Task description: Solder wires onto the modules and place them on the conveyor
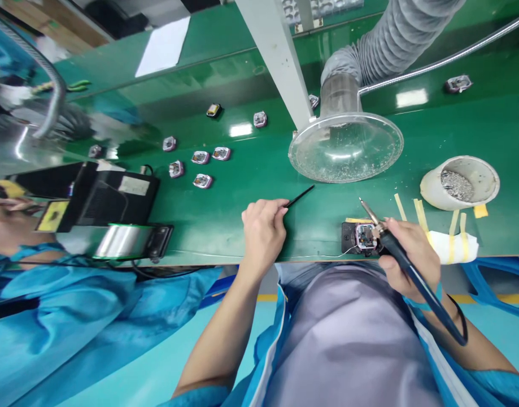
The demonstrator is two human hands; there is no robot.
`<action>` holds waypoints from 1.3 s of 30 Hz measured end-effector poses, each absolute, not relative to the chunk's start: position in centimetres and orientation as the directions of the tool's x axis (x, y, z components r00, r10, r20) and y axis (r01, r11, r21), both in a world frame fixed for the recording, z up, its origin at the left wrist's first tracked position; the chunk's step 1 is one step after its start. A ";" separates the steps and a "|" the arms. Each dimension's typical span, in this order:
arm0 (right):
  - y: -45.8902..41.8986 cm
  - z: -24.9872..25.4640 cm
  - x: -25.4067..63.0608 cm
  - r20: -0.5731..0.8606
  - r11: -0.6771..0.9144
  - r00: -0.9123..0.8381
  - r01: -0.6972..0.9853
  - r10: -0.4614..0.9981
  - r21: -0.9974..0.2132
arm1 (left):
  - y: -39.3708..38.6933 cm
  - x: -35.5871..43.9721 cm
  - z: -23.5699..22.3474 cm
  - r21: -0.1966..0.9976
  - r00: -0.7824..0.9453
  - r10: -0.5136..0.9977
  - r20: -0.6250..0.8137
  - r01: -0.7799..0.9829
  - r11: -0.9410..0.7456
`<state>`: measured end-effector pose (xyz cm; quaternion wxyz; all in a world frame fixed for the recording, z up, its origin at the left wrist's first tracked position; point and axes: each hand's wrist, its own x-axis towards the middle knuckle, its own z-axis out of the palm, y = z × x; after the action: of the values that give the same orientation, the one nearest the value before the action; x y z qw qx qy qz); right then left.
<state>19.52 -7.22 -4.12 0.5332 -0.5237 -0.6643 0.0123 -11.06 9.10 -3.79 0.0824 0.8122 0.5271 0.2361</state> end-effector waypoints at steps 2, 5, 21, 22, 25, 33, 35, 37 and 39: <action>-6.7 -4.0 19.7 0.705 0.518 0.000 0.678 0.710 -0.522 | 7.5 -10.8 -3.6 0.457 0.330 0.885 0.329 0.764 -0.455; -6.5 -3.9 19.8 0.684 0.562 -0.116 0.675 0.721 -0.478 | 5.0 -9.5 -3.2 0.590 0.276 0.890 0.362 0.672 -0.448; -7.3 -4.5 19.0 0.675 0.414 0.254 0.625 0.693 -0.661 | 0.0 -1.0 -3.9 0.915 0.268 0.888 0.375 0.050 -0.401; -7.4 -4.5 19.0 0.673 0.415 0.253 0.624 0.695 -0.663 | 0.0 -1.0 -4.0 0.907 0.269 0.881 0.388 0.054 -0.417; -7.3 -4.5 18.9 0.678 0.419 0.246 0.628 0.693 -0.656 | 0.1 -1.1 -4.0 0.886 0.277 0.862 0.424 0.068 -0.458; -7.3 -4.6 19.0 0.685 0.434 0.243 0.619 0.687 -0.654 | 0.3 -0.7 -3.9 0.840 0.281 0.816 0.505 0.059 -0.540; -7.4 -4.6 19.3 0.692 0.442 0.228 0.625 0.684 -0.643 | 0.3 -0.6 -4.1 0.812 0.280 0.795 0.538 0.081 -0.578; -7.6 -4.8 19.5 0.703 0.452 0.209 0.635 0.680 -0.626 | 0.3 -0.6 -4.3 0.785 0.287 0.775 0.564 0.105 -0.610; -8.0 -5.2 19.7 0.712 0.459 0.213 0.634 0.669 -0.622 | 0.2 -0.5 -4.4 0.763 0.282 0.760 0.586 0.125 -0.635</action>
<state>19.69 -8.00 -5.19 0.5802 -0.5197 -0.6270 0.0150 -0.51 0.24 -4.43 0.3057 0.7400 0.2987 0.5194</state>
